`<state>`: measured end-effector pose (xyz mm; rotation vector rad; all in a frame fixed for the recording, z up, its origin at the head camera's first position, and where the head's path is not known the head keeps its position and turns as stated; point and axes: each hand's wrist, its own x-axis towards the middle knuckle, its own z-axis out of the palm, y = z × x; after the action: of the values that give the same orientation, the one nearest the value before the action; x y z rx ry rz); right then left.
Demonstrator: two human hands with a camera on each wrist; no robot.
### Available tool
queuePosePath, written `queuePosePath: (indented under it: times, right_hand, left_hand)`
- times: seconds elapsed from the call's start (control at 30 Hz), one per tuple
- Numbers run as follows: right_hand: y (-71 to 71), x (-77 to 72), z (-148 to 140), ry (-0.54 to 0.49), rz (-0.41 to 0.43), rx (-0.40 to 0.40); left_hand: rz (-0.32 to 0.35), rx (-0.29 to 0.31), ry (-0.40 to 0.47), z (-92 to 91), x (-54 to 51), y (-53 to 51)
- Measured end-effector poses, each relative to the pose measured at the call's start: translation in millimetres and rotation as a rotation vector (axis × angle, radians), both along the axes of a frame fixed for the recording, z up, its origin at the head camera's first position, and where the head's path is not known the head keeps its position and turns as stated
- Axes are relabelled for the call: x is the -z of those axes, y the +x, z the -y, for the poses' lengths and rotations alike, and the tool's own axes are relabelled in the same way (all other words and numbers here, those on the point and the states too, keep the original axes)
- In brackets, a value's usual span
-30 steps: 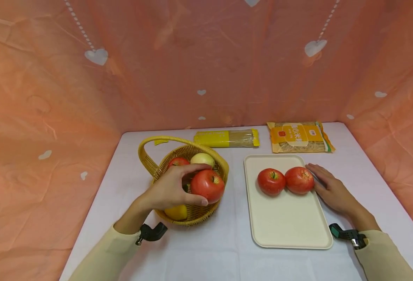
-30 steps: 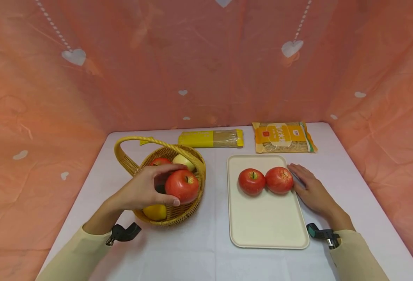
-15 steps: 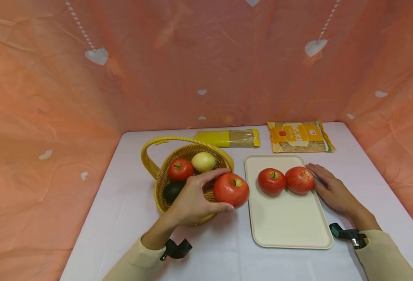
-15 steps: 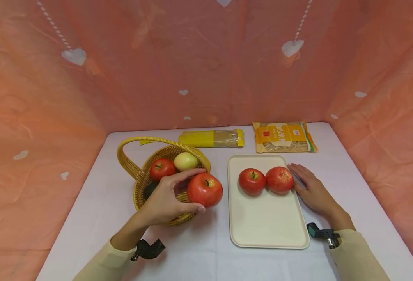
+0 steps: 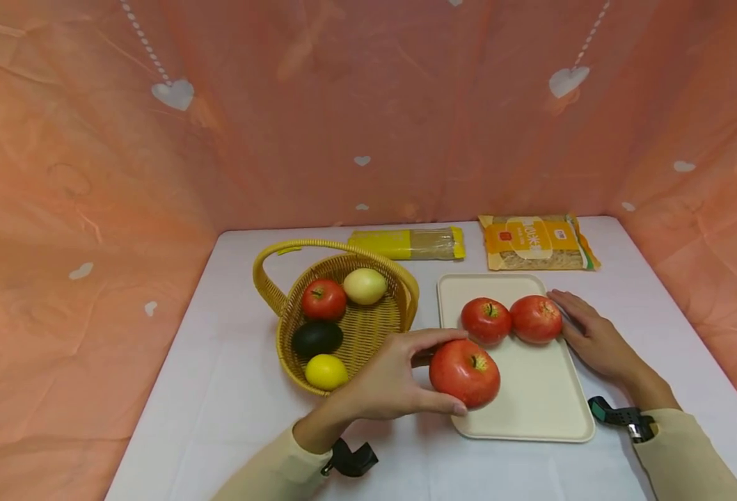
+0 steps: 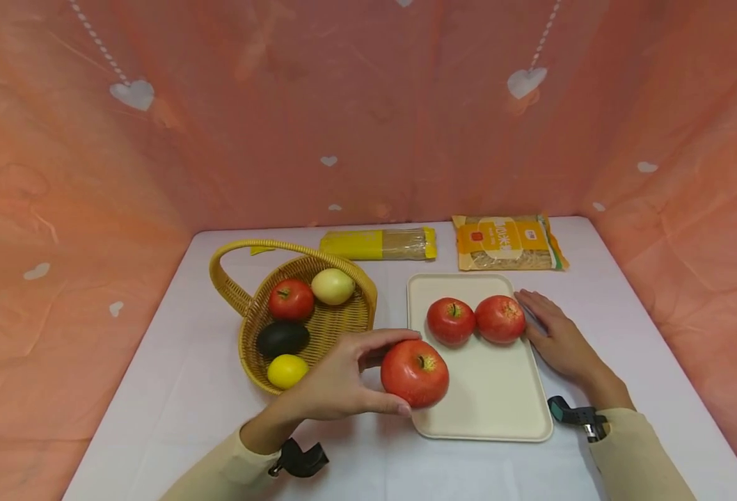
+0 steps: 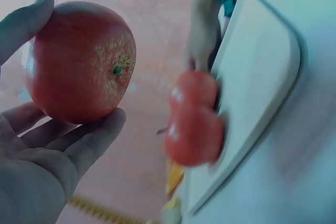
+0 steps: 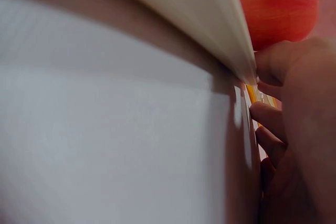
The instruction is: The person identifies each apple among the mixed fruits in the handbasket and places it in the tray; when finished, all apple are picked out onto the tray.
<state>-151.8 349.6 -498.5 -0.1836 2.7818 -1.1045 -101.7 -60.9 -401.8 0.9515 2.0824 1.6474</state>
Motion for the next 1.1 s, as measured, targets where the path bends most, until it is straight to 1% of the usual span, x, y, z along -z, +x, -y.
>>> queuePosePath:
  times: [0.07, 0.13, 0.27, 0.4, 0.43, 0.53, 0.63, 0.7, 0.87, 1.0, 1.1]
  right_hand:
    - [-0.6, -0.5, 0.3, 0.002, 0.013, 0.005]
    - [-0.9, -0.3, 0.2, 0.005, 0.015, 0.005]
    - [-0.9, 0.0, -0.7, 0.017, 0.022, 0.003]
    - [-0.9, -0.7, -0.7, 0.028, 0.018, -0.002]
    - [-1.0, -1.3, -0.3, 0.027, 0.013, -0.002]
    - [-0.3, -2.7, 0.4, 0.024, 0.001, -0.001]
    - [-0.2, -3.5, 0.5, 0.022, 0.017, 0.002]
    - [-0.6, -3.5, 0.4, 0.022, 0.028, 0.002]
    - [-1.0, -3.2, -0.1, 0.024, 0.028, -0.003]
    - [-0.7, -2.6, -0.4, 0.025, 0.015, -0.004]
    - [-0.2, -1.7, -0.2, 0.015, 0.003, -0.006]
  left_hand:
    - [0.009, 0.023, 0.008, -13.1, 3.6, -1.4]
    - [0.002, 0.039, 0.003, -26.2, 7.8, -3.0]
    - [-0.065, 0.06, -0.032, -51.4, 16.1, -6.5]
    - [-0.117, 0.064, -0.095, -73.7, 22.0, -9.5]
    - [-0.115, 0.064, -0.108, -78.7, 23.2, -10.4]
    - [-0.144, 0.057, -0.178, -92.7, 26.8, -13.4]
    - [-0.141, 0.049, -0.232, -105.2, 31.1, -16.8]
    - [-0.151, 0.042, -0.277, -112.5, 34.2, -18.5]
    - [-0.167, 0.038, -0.367, -130.6, 41.4, -18.7]
    - [-0.215, 0.048, -0.413, -142.4, 46.8, -18.8]
    - [-0.263, 0.066, -0.45, -146.9, 51.5, -19.3]
